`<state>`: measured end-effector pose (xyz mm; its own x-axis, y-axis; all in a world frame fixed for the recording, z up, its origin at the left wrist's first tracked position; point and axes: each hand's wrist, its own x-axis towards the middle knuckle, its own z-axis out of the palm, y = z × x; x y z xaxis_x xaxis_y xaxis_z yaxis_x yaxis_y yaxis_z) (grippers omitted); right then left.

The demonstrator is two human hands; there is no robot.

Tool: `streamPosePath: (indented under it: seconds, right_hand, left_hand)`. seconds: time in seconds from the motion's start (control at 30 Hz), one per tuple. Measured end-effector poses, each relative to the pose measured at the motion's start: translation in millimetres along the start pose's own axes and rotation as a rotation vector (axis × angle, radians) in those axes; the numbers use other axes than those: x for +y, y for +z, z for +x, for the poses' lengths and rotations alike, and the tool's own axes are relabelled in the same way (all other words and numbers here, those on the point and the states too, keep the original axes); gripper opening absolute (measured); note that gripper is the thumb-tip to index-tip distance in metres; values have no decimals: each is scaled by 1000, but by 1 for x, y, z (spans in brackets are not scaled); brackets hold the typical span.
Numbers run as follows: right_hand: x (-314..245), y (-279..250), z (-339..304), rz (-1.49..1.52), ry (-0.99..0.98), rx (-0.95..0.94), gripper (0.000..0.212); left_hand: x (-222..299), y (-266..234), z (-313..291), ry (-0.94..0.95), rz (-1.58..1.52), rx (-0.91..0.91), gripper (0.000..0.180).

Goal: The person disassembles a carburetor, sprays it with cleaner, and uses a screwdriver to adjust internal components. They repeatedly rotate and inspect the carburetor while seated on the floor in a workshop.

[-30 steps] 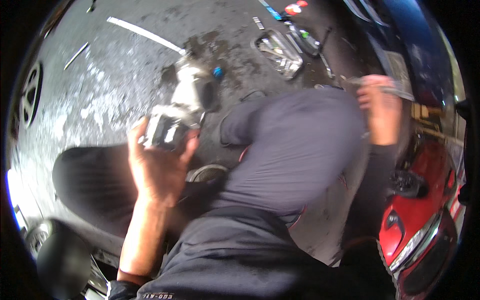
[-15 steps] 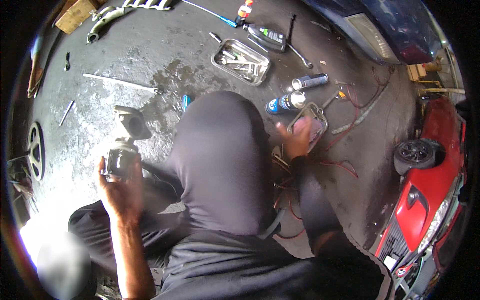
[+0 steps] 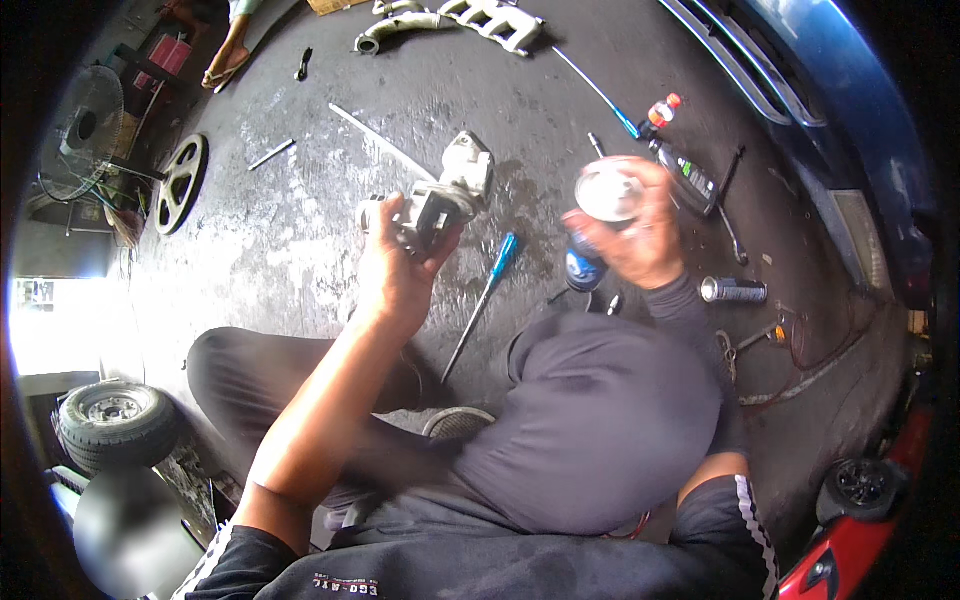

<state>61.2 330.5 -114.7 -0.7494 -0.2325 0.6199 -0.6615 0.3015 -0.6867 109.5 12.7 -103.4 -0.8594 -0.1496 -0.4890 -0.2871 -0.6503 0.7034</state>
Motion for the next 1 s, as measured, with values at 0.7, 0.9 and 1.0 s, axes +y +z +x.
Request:
streamPosePath:
  seconds: [0.7,0.9,1.0]
  right_hand:
    - [9,83,40,184,36,-269,56]
    - [7,85,34,180,60,-253,53]
    - [4,85,30,150,73,-253,51]
  left_hand:
    - [-2,35,44,281,340,35,49]
    - [-6,35,40,400,456,28,37]
    - [-8,38,37,457,469,33,31]
